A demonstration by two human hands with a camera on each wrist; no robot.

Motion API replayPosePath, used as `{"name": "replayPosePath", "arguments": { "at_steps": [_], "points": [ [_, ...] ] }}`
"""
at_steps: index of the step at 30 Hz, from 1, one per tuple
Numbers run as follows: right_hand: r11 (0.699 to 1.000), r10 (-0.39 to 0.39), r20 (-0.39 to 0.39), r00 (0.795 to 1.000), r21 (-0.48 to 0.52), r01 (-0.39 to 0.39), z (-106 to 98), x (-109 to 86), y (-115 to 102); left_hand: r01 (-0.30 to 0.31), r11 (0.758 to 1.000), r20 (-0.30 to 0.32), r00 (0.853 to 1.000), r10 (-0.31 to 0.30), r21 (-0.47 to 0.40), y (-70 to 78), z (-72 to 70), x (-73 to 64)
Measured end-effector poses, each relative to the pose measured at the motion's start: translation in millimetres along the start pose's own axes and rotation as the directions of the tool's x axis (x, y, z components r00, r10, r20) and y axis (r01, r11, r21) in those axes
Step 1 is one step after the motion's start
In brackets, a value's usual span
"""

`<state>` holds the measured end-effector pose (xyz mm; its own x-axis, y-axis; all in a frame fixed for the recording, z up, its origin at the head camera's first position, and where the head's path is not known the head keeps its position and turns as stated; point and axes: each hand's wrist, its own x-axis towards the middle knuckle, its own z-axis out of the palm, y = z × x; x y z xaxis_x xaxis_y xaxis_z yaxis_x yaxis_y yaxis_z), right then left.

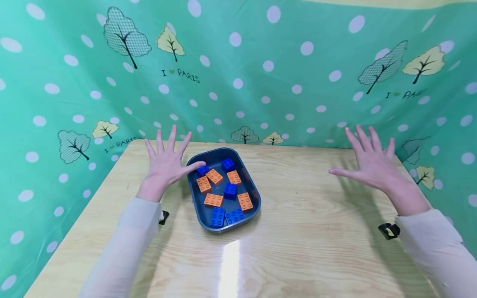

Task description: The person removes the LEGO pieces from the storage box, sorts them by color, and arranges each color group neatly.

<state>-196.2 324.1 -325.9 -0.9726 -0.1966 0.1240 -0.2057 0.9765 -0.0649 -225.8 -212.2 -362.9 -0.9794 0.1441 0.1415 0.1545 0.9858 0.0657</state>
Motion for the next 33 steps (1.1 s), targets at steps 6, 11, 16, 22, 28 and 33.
{"name": "replayPosePath", "arguments": {
  "at_steps": [6,11,16,22,28,33],
  "points": [
    [1.000,-0.023,-0.036,0.999,0.018,0.023,-3,-0.4,-10,-0.017,1.000,-0.011,1.000,0.017,0.006,-2.4,-4.8,-4.7],
    [0.996,-0.056,-0.055,0.997,0.064,0.059,-1,1.3,-23,-0.031,0.999,-0.022,0.999,0.030,-0.012,-5.0,-3.2,-10.5],
    [0.992,-0.084,-0.084,0.993,0.084,0.091,3,5.2,-35,-0.047,0.998,-0.022,0.999,0.047,-0.036,-9.0,-0.3,-16.8],
    [0.980,-0.127,-0.126,0.984,0.138,0.144,11,8.1,-48,-0.086,0.995,-0.033,0.996,0.084,-0.042,-13.7,2.7,-24.1],
    [0.969,-0.165,-0.141,0.976,0.161,0.187,18,12.4,-63,-0.128,0.991,-0.036,0.991,0.127,-0.026,-17.3,7.2,-30.8],
    [0.961,-0.197,-0.155,0.968,0.167,0.223,24,15.1,-76,-0.173,0.985,-0.032,0.984,0.173,-0.021,-19.4,11.4,-33.5]
  ]
}}
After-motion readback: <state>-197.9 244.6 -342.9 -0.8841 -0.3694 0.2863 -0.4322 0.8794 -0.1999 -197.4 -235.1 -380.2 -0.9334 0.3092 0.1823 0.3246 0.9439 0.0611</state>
